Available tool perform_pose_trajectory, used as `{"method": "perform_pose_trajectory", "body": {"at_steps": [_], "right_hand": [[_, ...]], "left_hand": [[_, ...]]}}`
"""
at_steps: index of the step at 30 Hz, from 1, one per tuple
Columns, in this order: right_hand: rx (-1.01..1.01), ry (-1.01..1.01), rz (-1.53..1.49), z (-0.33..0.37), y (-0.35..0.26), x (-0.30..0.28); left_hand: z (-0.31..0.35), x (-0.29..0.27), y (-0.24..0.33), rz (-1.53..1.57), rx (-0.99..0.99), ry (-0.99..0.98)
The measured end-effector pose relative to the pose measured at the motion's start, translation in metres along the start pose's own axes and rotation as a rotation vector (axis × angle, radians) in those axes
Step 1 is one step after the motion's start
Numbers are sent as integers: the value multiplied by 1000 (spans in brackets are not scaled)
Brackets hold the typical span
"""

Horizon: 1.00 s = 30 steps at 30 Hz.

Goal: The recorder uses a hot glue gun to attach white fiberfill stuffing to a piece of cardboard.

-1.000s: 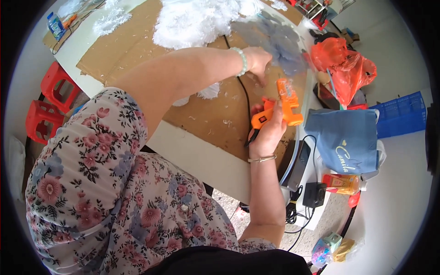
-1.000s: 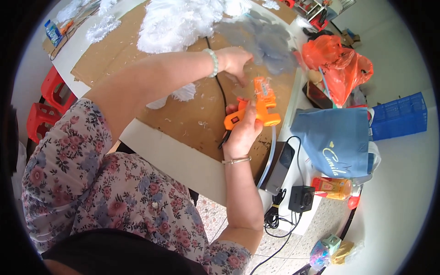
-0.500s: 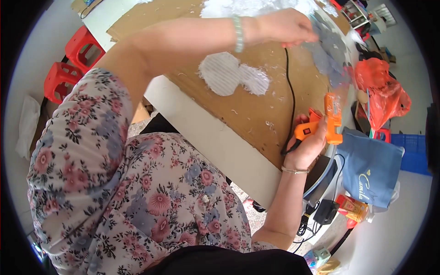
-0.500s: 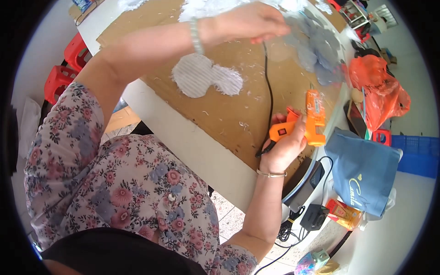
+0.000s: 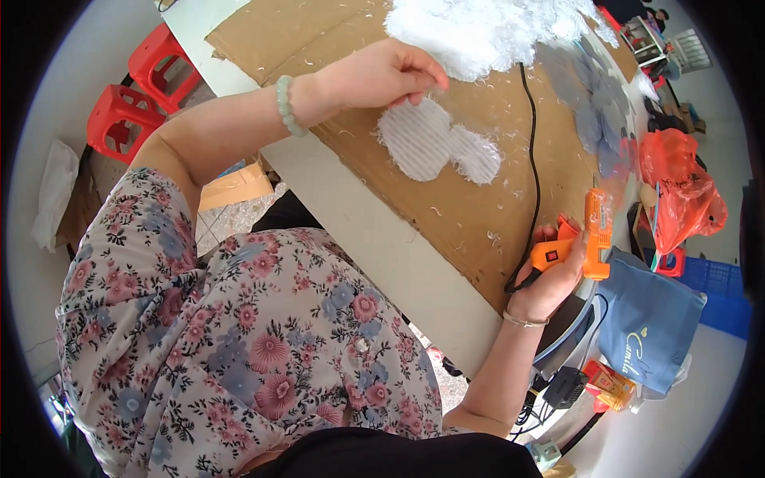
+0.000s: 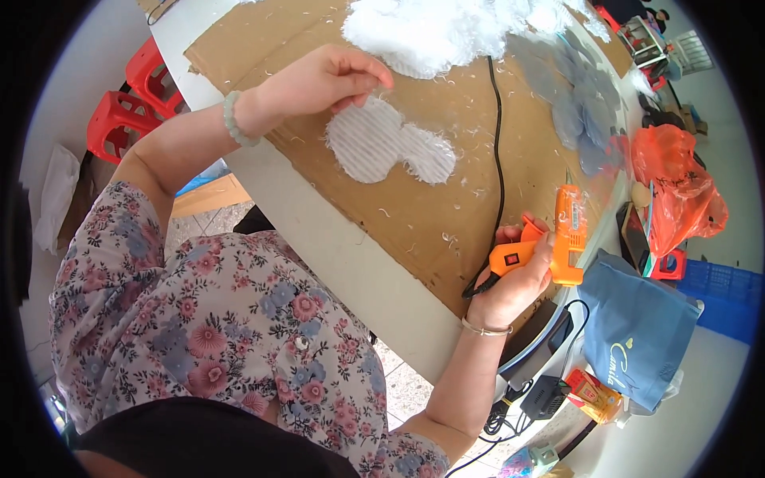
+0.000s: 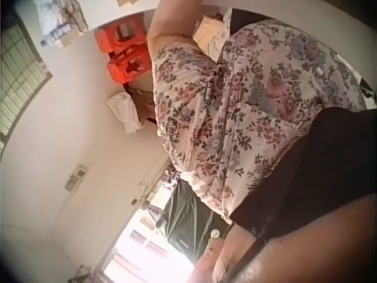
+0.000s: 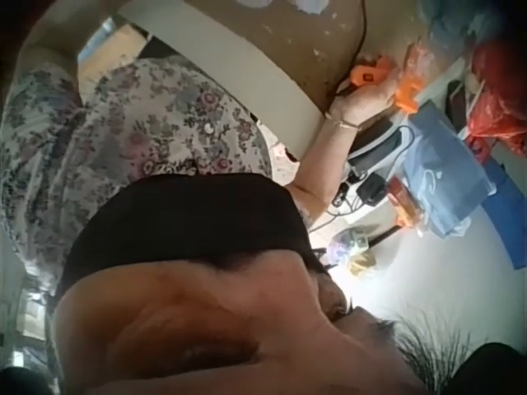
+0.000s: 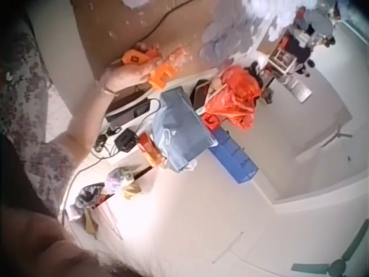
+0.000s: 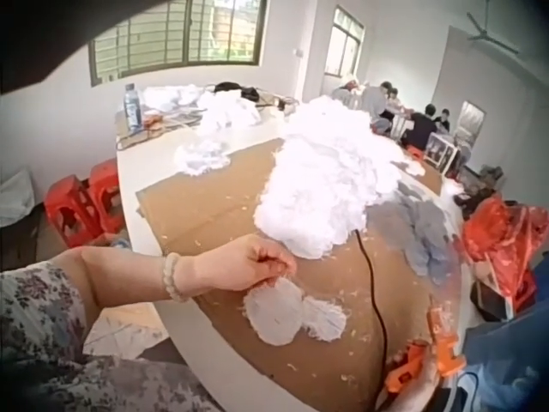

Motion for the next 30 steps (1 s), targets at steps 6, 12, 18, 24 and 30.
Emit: {"method": "perform_pose_trajectory", "body": {"at_steps": [6,12,18,24,30], "right_hand": [[-6,15,-11,7,-5,2],[4,19,-22,17,-12,4],[2,3,-30,17,-10,4],[5,5,-35,16,-2,2],[-40,-8,1,20,0,4]], "left_hand": [[4,16,7,-175,148,-36],[16,12,16,-243,160,-36],[1,5,13,-201,148,9],[9,14,5,-357,377,14],[11,12,-2,-369,469,47]]}}
Point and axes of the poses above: each hand's wrist, its own z-axis away from the middle knuckle, its own x-axis out of the palm, y = z × x, the point moved 2 cm from there along -z, towards the middle knuckle, and after that the axes turned 12 degrees about y, right-handed, at the moved point
